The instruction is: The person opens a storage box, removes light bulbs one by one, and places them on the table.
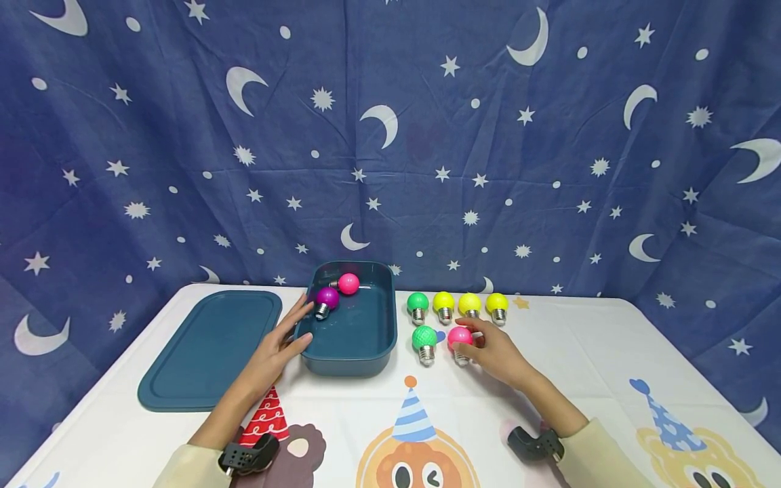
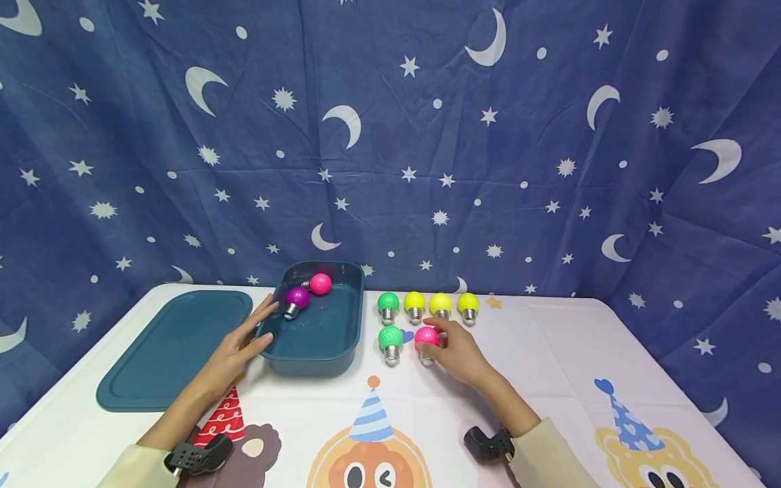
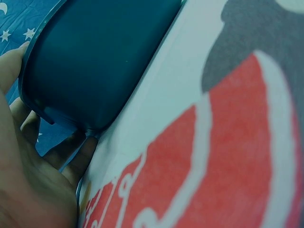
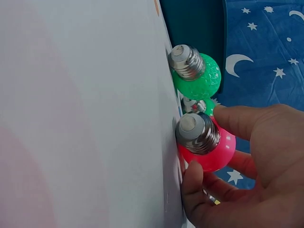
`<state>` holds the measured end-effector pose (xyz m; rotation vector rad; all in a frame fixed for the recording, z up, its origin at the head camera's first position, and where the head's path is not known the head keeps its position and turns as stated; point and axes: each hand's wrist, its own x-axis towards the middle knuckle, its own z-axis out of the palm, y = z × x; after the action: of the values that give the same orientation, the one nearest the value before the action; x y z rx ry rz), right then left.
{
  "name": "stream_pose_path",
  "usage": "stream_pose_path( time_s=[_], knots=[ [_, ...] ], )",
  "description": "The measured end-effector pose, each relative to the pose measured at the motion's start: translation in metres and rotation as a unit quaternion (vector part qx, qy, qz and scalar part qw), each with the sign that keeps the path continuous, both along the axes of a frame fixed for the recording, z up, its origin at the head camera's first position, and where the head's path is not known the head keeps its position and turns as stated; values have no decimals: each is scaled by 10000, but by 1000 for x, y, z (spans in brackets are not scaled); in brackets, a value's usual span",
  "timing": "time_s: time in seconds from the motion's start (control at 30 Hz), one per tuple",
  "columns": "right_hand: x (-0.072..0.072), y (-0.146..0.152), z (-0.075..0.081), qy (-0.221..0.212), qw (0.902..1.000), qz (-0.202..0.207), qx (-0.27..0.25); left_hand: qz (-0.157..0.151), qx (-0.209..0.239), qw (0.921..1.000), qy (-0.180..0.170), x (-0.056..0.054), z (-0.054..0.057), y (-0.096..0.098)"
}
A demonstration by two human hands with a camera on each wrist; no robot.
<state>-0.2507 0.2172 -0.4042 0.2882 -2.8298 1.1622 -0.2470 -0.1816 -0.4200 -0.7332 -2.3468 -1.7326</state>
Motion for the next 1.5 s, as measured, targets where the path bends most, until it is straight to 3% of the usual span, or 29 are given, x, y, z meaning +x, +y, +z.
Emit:
stream_pose_path(
  time_s=[0.93,1.5],
  knots=[
    [0,1,1,222,9995,93,-199,-7,-32,10000,18,-1,-1,0],
    [-1,1,3,109,9996,136,-221,17,-77,10000,17,-1,-1,-1]
  ],
)
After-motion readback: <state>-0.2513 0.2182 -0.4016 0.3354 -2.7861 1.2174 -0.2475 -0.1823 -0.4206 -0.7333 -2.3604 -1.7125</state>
